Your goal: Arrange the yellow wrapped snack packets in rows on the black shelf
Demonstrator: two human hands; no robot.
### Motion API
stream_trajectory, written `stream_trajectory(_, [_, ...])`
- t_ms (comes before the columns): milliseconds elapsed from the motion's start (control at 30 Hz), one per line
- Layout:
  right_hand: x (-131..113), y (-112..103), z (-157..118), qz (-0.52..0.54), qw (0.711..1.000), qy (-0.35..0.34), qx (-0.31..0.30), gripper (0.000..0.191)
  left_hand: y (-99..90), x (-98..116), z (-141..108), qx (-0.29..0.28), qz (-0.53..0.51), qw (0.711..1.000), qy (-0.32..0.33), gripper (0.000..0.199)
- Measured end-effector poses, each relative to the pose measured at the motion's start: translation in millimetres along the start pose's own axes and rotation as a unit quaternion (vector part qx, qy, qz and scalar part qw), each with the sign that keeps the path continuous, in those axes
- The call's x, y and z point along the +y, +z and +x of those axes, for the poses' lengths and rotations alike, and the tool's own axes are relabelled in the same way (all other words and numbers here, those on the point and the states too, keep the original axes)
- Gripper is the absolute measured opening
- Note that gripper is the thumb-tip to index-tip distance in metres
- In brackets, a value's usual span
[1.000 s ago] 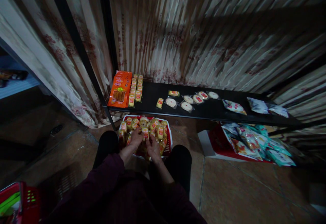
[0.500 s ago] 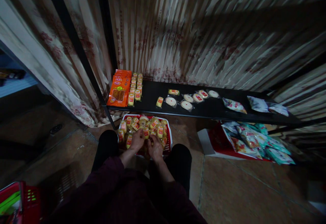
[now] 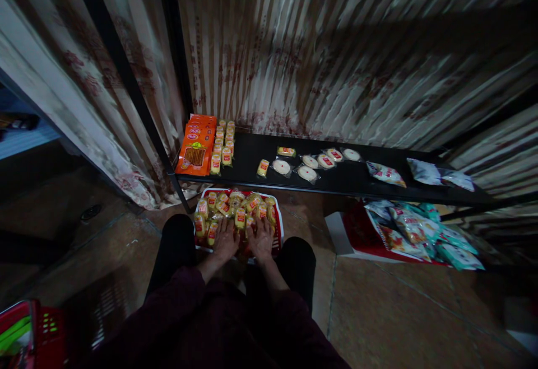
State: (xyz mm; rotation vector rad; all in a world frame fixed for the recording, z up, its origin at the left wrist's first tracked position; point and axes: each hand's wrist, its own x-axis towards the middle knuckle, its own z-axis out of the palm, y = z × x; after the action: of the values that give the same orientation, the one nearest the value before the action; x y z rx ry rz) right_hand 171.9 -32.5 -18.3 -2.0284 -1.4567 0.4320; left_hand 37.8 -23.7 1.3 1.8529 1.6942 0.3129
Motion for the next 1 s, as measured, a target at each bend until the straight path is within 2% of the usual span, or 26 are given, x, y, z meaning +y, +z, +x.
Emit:
stream_trajectory(100, [2.0, 3.1, -1.0, -0.006, 1.0, 0.012, 0.022, 0.054, 3.9, -0.4, -0.5, -0.003, 0.001, 1.0, 0.031, 0.061])
stream_trajectory(200, [3.6, 7.4, -0.8, -0.021, 1.0, 0.005, 0.009, 0.052, 8.7, -2.2, 0.5, -0.018, 0.01, 0.999, 0.029, 0.067])
stream_trajectory(300, [5.4, 8.9, 0.7, -0.04, 0.999, -0.019, 0.003, 0.051, 11.6, -4.4, -1.0, 0.007, 0.023, 0.999, 0.035, 0.065])
stream_trajectory(433, [9.1, 8.5, -1.9, -0.072, 0.996, -0.053, 0.022, 0.053, 10.1, -8.2, -11.5, 0.054, 0.049, 0.992, 0.099, 0.067])
stream_trajectory(567, [12.8, 12.3, -10.5, -0.085, 0.99, -0.104, 0.032, 0.051, 11.4, -12.8, -23.6, 0.04, 0.088, 0.977, 0.188, 0.079])
stream_trajectory(667, [12.9, 14.5, -11.9, -0.087, 0.988, -0.125, 0.024, 0.049, 16.1, -13.4, -24.1, 0.029, 0.097, 0.976, 0.193, 0.078])
stream_trajectory(767, [10.5, 11.8, -7.0, -0.092, 0.988, -0.121, 0.018, 0.05, 19.1, -11.3, -18.4, 0.034, 0.095, 0.981, 0.168, 0.074])
stream_trajectory(900, [7.5, 6.0, 0.7, -0.104, 0.99, -0.09, 0.045, 0.051, 17.3, -11.1, -16.0, 0.063, 0.095, 0.982, 0.151, 0.071])
stream_trajectory(1000, [8.6, 7.0, 2.7, -0.118, 0.991, -0.057, 0.027, 0.049, 15.7, -15.4, -22.4, 0.072, 0.11, 0.972, 0.195, 0.076])
